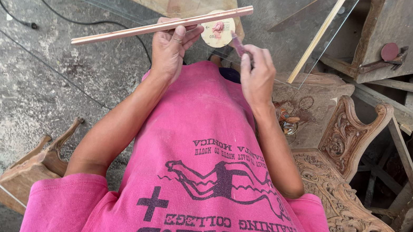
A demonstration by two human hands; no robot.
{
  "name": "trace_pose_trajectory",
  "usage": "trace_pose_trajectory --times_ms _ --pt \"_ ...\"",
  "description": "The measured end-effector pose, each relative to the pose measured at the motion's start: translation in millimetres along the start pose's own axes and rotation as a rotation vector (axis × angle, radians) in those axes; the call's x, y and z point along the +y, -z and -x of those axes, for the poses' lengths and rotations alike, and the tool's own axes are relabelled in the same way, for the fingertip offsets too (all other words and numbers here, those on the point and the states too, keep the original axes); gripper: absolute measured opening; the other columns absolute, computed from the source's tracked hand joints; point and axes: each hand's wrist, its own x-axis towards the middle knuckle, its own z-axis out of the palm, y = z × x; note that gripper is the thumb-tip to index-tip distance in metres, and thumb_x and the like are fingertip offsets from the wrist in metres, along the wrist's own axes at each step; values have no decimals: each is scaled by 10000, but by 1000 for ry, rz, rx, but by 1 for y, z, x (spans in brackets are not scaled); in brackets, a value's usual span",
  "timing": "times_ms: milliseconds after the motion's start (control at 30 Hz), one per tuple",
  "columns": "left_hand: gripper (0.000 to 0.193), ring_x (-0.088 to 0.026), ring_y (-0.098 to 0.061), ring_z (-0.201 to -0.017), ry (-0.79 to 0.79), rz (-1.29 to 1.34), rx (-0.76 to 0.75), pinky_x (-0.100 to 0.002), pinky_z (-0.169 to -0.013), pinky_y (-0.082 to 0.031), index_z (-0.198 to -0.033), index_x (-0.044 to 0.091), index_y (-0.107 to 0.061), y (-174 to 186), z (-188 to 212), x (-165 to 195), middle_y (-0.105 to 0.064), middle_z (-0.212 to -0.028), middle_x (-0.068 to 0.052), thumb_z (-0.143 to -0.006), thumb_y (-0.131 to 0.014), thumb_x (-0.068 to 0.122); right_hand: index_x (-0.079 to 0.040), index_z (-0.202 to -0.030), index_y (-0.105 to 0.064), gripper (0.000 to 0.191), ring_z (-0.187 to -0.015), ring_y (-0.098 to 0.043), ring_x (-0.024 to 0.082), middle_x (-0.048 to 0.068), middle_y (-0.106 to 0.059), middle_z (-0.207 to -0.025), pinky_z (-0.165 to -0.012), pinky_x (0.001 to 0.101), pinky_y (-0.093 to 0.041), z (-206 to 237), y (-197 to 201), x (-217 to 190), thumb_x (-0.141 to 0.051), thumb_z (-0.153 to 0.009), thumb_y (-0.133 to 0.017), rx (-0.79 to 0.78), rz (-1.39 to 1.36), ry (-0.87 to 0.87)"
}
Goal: The person sits holding a long thin wooden strip and runs a small blade along its edge to shave and smooth it. They periodically press the strip's end against a round sanding disc on the table and hold the strip up to view its edge before continuing to shave along it.
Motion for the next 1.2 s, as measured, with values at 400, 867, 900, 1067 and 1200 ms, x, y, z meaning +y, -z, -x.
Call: trace_pose_trajectory --times_ms 400,867,900,1067,1200 --pt "230 -292 -681 -1231 68 12 -29 -472 -1140 -529 -1195 37 -544 -9 1 -3 -697 -1243 -152 -1041 -667 155 -14 -1227 -703 303 -833 -692 291 123 -618 -1032 -721 423 -564 -5 -6 -35 56 -935 -664 44 161 245" --pt "203 -271 -654 -1257 58 57 -66 -474 -1189 -496 -1178 38 -522 -12 3 0 -662 -1271 -138 -1056 -655 131 1 -1268 -673 339 -869 -700 316 136 -594 -1062 -734 434 -578 -9 -7 -47 52 -934 -661 23 243 285" --pt "202 -269 -650 -1259 55 61 -71 -475 -1191 -495 -1177 41 -516 -12 3 -1 -658 -1271 -136 -1060 -656 129 -2 -1270 -673 338 -873 -701 316 132 -596 -1063 -736 433 -578 -9 -7 -47 51 -936 -661 21 243 282" --pt "200 -273 -649 -1268 78 87 -64 -480 -1199 -493 -1176 43 -510 -11 1 -1 -657 -1281 -141 -1068 -655 130 -14 -1253 -699 327 -869 -704 302 127 -618 -1061 -732 424 -576 -9 -9 -48 45 -933 -666 7 220 302" --pt "241 -293 -679 -1227 105 129 17 -455 -1120 -541 -1187 42 -514 -5 1 6 -658 -1280 -148 -1027 -651 159 -28 -1212 -723 280 -837 -703 240 106 -654 -1024 -738 366 -582 -7 -9 -42 43 -946 -669 9 75 220"
